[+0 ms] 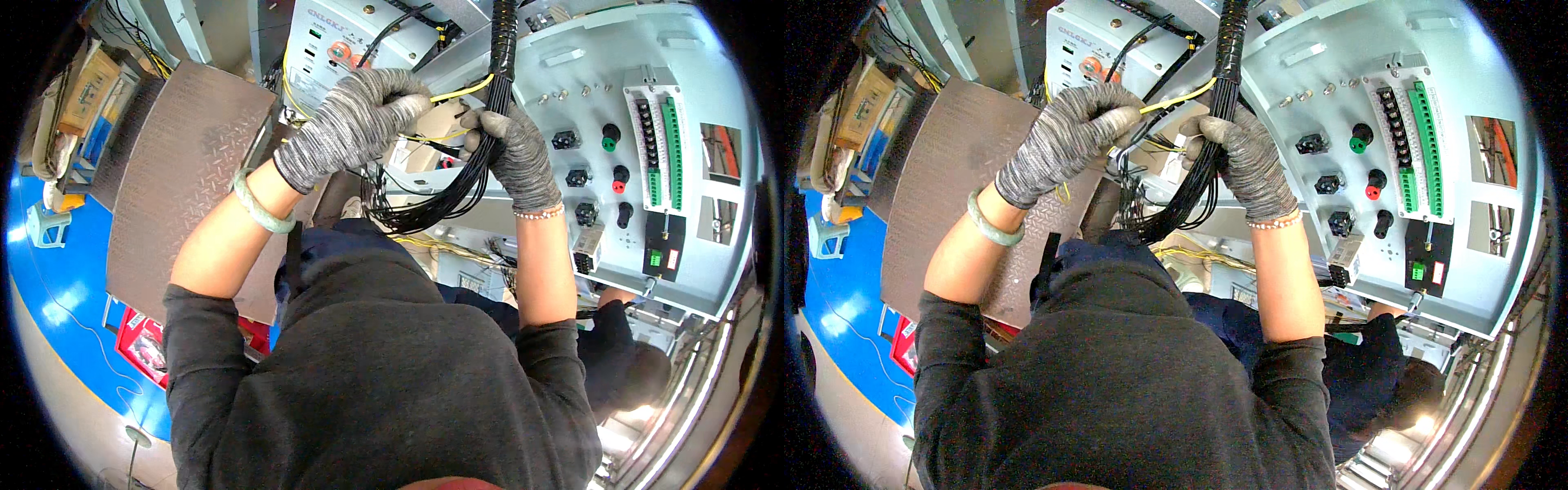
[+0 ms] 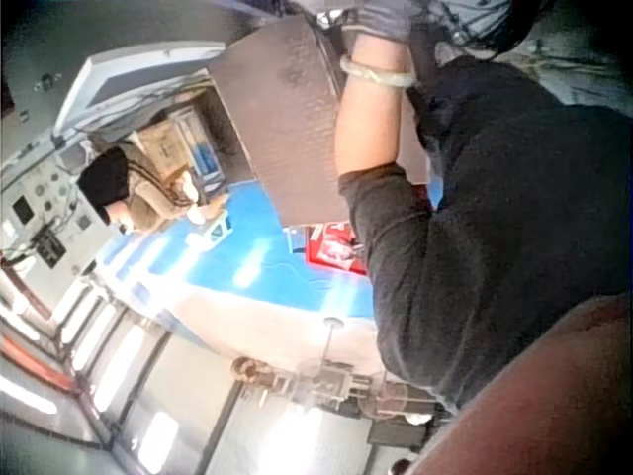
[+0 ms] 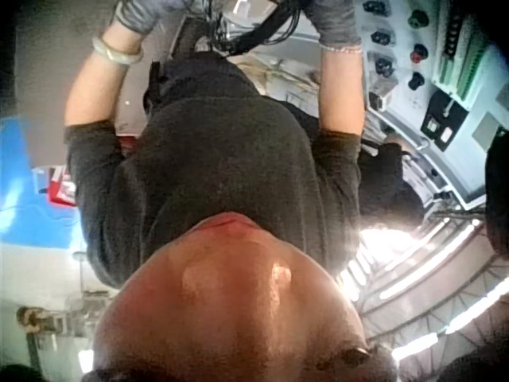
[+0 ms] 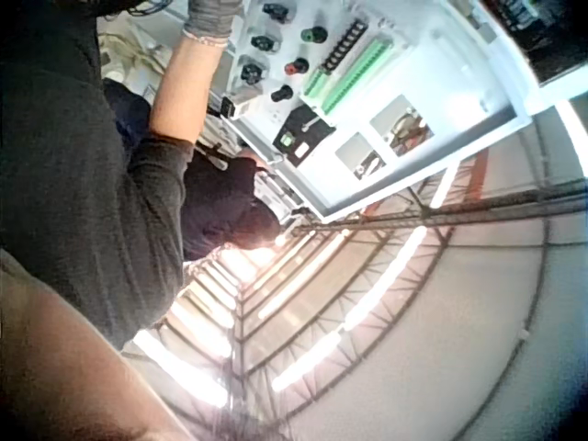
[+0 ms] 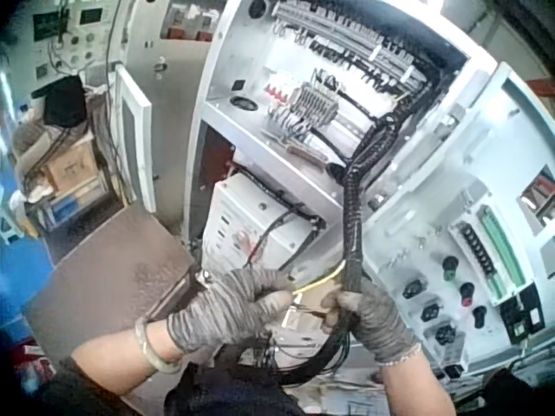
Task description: The person gathers and organizes bundles of black and yellow cables inside an open electrical cabinet. They separate, align, and route the cables while another person works nearby in the same cabinet.
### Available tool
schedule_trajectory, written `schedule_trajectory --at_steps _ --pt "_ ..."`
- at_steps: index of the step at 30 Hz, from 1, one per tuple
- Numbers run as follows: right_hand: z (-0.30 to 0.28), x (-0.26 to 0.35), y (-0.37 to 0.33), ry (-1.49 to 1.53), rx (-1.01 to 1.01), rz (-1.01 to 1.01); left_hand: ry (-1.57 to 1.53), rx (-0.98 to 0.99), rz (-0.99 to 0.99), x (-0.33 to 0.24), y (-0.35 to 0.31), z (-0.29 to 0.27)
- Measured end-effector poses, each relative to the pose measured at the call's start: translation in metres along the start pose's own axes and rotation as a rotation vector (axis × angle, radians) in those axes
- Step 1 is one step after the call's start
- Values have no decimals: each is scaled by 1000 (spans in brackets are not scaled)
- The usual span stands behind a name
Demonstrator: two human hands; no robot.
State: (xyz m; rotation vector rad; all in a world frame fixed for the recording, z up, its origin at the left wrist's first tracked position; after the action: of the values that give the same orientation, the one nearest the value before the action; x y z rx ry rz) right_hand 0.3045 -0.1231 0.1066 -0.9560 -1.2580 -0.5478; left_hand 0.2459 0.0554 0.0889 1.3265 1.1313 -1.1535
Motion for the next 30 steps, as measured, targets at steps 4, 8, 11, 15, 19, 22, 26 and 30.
schedule_trajectory --at_steps 4,8,11,15,19,22,26,30 --pt "-1 7 -1 22 55 -13 91 51 15 2 -3 10" --pt "6 10 -1 67 66 12 81 125 -4 13 2 25" --pt "7 6 1 94 66 -17 33 144 -3 7 10 32" --pt "3 8 -5 -19 -62 -51 -95 101 -53 -5 9 26" --pt "11 19 3 -337 -89 -99 -93 15 39 -7 10 13" --pt "-1 12 5 -350 -139 -173 -204 35 -133 -15 7 22" --pt "-7 8 4 -447 -237 -245 -203 70 -96 -7 10 30" --pt "-4 21 -5 -552 -320 -208 -225 45 -94 -12 9 30"
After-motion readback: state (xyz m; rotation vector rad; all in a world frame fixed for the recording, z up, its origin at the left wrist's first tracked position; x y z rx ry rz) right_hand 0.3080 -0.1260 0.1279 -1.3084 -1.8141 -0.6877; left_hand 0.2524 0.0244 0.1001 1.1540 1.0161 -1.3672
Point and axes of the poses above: each hand's wrist, its own y-axis towards the middle knuckle, its own z-axis out of the palm, x = y × z, the point moved 7 cm from there along y, towards the middle knuckle, and after that the axes turned 2 degrees about x, right-handed, at the moved point
